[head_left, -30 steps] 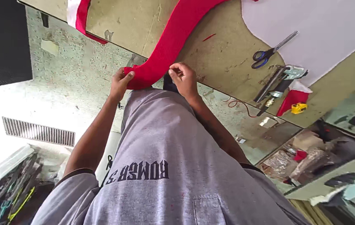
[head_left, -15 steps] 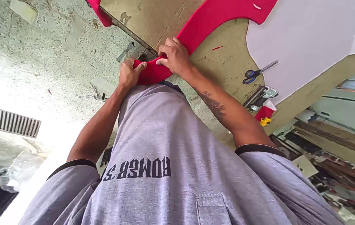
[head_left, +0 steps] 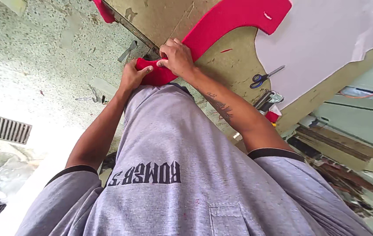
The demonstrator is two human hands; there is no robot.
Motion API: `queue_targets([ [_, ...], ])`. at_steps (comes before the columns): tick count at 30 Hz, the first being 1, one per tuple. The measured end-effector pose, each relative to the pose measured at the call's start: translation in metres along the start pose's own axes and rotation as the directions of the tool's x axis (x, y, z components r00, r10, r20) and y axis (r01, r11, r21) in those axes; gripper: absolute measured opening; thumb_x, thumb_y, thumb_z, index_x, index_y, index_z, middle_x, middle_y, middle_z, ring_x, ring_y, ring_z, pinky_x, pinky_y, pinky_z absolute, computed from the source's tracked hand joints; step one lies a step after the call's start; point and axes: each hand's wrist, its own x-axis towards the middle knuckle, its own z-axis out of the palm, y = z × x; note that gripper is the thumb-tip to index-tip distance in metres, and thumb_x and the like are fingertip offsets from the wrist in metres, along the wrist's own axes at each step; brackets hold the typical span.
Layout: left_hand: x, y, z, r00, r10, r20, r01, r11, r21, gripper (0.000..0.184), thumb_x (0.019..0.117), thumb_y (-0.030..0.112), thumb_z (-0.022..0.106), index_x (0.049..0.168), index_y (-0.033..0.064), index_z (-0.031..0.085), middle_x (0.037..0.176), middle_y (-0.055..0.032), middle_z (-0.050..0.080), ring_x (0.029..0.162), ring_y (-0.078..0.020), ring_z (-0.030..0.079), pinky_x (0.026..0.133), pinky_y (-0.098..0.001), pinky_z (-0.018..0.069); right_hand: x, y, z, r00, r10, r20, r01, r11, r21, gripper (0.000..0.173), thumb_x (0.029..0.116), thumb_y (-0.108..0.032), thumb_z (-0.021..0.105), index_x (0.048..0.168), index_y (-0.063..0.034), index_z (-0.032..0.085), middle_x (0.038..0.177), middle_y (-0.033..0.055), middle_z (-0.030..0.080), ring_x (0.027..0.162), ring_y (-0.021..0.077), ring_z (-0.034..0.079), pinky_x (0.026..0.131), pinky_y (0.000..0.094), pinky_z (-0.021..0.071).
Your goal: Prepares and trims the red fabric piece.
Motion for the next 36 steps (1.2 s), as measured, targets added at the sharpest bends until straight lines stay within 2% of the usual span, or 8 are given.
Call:
queue_targets([
  [4,0.004,0.003,-0.002,0.998,0.032,-0.049,-0.031,0.999,0.019,0.051,0.0863,0.058,0.076,0.107,0.0119,0.075,0.097,-0.0048,0.076,0.092,-0.0146,0.073,0.089,-0.0468,0.0594,0.001,0.001,0.003,0.997,-0.051,0.062,0.051,0.999,-0.012,0.033,0.0939,-0.052,0.066,0.103,-0.0222,0.077,0.104,0.0045,0.067,0.11,0.0273,0.061,0.089,0.0492,0.0519],
  [9,-0.027,0.012,-0.006,0.938,0.314,-0.147,-0.311,0.949,0.046,0.035,0.0959,0.042,0.071,0.108,0.0088,0.074,0.101,-0.0047,0.075,0.097,-0.0112,0.072,0.093,-0.0388,0.0582,-0.029,0.0,-0.036,0.992,-0.081,-0.092,0.097,0.977,0.189,0.014,0.0967,-0.021,0.066,0.103,-0.0158,0.077,0.101,0.0046,0.068,0.105,0.0202,0.064,0.094,0.039,0.0538],
  [14,-0.044,0.036,-0.006,0.657,0.742,-0.137,-0.692,0.665,0.283,0.027,0.1001,0.014,0.065,0.124,0.0032,0.072,0.121,-0.0133,0.074,0.116,-0.0236,0.07,0.104,-0.0437,0.0558,-0.101,0.022,-0.066,0.764,0.17,-0.623,0.237,0.824,0.515,0.016,0.0975,-0.011,0.067,0.106,0.0001,0.075,0.098,0.0106,0.069,0.09,0.0164,0.066,0.078,0.0338,0.0585],
  [18,-0.01,0.063,0.017,0.458,0.889,0.024,-0.85,0.43,0.304,0.027,0.1021,0.01,0.059,0.124,0.015,0.075,0.133,-0.0089,0.069,0.129,-0.0271,0.062,0.11,-0.0473,0.0493,-0.169,0.055,-0.039,0.615,0.496,-0.612,0.041,0.756,0.653,0.023,0.1029,-0.015,0.059,0.119,-0.0012,0.068,0.1,0.0085,0.067,0.079,0.0119,0.062,0.066,0.0274,0.0544],
  [23,0.037,0.093,0.061,0.662,0.674,0.327,-0.743,0.534,0.403,0.055,0.0962,0.046,0.066,0.143,0.018,0.06,0.148,-0.0097,0.057,0.142,-0.0316,0.047,0.119,-0.0578,0.0327,-0.233,0.092,0.001,0.454,0.707,-0.543,-0.097,0.644,0.758,0.023,0.1026,-0.019,0.061,0.119,-0.005,0.069,0.099,0.0091,0.069,0.071,0.0146,0.063,0.06,0.0314,0.0556],
  [27,0.04,0.114,0.092,0.818,0.561,0.129,-0.506,0.594,0.625,0.074,0.0841,0.065,0.072,0.138,0.017,0.06,0.133,-0.0142,0.062,0.127,-0.0375,0.055,0.105,-0.0624,0.0415,-0.258,0.1,0.027,0.386,0.763,-0.519,-0.054,0.58,0.812,0.021,0.102,-0.015,0.061,0.118,-0.0047,0.069,0.094,0.0081,0.068,0.066,0.0131,0.06,0.056,0.0297,0.0536],
  [31,0.046,0.13,0.115,0.883,0.468,-0.046,-0.313,0.659,0.683,0.06,0.0882,0.054,0.07,0.132,0.0134,0.063,0.12,-0.0121,0.07,0.116,-0.0354,0.061,0.102,-0.0598,0.0422,-0.257,0.105,0.047,0.43,0.769,-0.474,0.003,0.523,0.852,0.022,0.1027,-0.019,0.06,0.119,-0.0066,0.069,0.091,0.0068,0.067,0.063,0.0123,0.058,0.053,0.0283,0.0517],
  [36,0.048,0.125,0.114,0.925,0.366,-0.101,-0.276,0.83,0.486,0.037,0.0982,0.042,0.064,0.107,0.0068,0.07,0.099,-0.0101,0.073,0.101,-0.0243,0.069,0.1,-0.05,0.0513,-0.215,0.117,0.033,0.62,0.585,-0.523,0.192,0.534,0.824,0.019,0.1012,-0.012,0.061,0.112,0.0005,0.071,0.1,0.0092,0.072,0.082,0.0148,0.069,0.071,0.0343,0.0616],
])
